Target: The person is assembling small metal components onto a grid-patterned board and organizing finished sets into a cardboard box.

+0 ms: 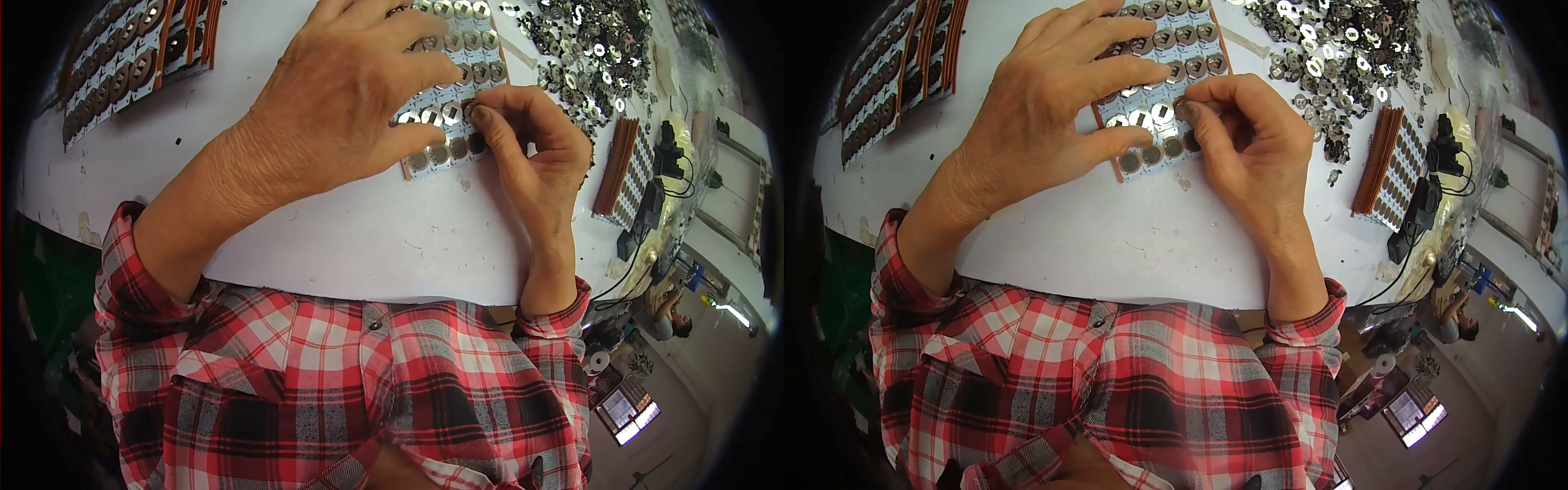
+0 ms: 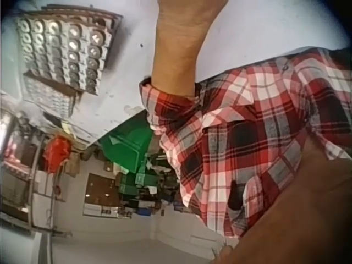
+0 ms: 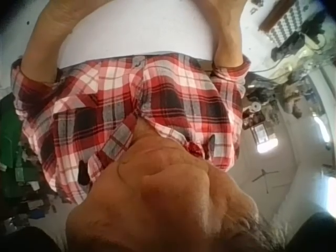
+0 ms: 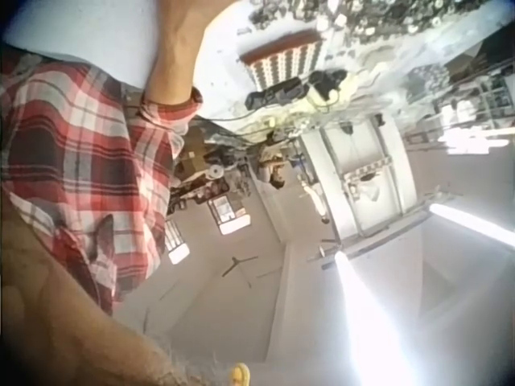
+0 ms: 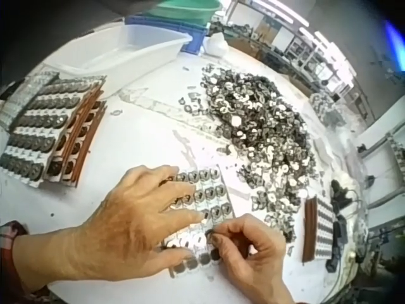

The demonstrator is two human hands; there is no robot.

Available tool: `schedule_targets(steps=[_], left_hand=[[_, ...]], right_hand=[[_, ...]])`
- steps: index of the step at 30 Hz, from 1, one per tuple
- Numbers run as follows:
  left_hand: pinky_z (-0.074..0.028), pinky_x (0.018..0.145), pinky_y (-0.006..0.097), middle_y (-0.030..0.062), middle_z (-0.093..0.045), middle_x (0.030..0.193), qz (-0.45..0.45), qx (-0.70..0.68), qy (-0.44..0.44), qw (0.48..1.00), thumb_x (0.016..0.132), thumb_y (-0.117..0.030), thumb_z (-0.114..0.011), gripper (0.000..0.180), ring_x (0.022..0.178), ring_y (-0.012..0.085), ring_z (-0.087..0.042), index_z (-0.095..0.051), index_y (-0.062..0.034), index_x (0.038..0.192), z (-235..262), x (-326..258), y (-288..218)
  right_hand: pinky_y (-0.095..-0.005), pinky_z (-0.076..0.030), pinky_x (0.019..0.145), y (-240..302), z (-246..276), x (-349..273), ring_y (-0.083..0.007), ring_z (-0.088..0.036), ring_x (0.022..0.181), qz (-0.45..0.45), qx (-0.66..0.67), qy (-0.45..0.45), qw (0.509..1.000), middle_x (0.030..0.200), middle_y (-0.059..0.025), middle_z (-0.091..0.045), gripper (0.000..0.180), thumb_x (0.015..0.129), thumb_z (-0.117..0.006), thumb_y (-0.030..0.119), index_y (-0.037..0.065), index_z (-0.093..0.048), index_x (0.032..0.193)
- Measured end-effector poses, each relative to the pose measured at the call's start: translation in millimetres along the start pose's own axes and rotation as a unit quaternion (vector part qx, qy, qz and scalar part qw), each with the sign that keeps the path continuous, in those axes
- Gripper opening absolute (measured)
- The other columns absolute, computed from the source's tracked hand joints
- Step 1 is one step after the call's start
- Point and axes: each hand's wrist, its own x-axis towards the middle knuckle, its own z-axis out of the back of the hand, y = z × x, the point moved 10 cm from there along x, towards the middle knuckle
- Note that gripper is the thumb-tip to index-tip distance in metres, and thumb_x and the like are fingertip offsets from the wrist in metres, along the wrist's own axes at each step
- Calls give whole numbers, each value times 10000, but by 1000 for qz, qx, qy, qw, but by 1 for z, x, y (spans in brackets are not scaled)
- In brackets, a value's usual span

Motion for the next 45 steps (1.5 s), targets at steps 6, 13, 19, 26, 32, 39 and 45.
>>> schedule_targets(steps=[6,13,19,26,32,39,45], left_hand=[[-462,1002,451,116,-679,1259,0,47,-54,997,673,-132,-876,468,1244,344,-588,-744,-90,1120,-7,-1,-4],[-425,1065,502,122,-654,1324,35,31,-22,999,635,-151,-889,522,1343,393,-533,-741,-104,1134,-16,-5,5],[-422,1073,502,119,-650,1332,33,27,-16,999,650,-151,-884,510,1351,388,-524,-741,-111,1138,-15,-3,3],[-427,1072,496,115,-652,1339,31,28,-20,999,655,-146,-881,506,1354,381,-522,-745,-110,1141,-17,-5,4],[-433,1072,494,128,-656,1328,38,27,-33,998,642,-143,-879,507,1331,373,-536,-748,-108,1131,-13,-6,3],[-438,1068,490,129,-659,1321,16,42,-29,999,642,-144,-878,504,1318,363,-544,-754,-105,1129,-13,-2,-1],[-435,1039,504,162,-632,1294,-156,96,-224,957,705,-205,-865,463,1288,380,-537,-735,-84,1132,-23,-2,14]], right_hand=[[-178,-429,595,4,2,1,-31,-616,688,12,-53,3,999,813,18,-684,105,914,-747,-16,8,-746,1016],[-189,-406,590,-4,-1,3,-20,-566,661,-29,61,38,997,823,21,-670,114,882,-774,1,21,-776,994],[-196,-430,576,5,47,6,-31,-582,657,93,-95,-142,981,835,-4,-674,152,880,-767,3,18,-773,1031],[-217,-443,640,-5,63,20,-69,-586,738,89,-266,-113,953,892,-11,-685,122,903,-746,5,19,-779,1019],[-207,-473,603,-2,67,12,-69,-622,704,43,-51,-122,990,895,-23,-731,106,928,-730,8,-12,-769,1025],[-189,-504,639,-23,27,7,-64,-671,746,-73,98,-20,992,895,-37,-762,160,921,-758,11,-15,-760,1078],[-196,-511,681,-6,15,7,-63,-671,778,-28,34,4,999,889,-23,-756,134,917,-752,-8,3,-773,1049]])
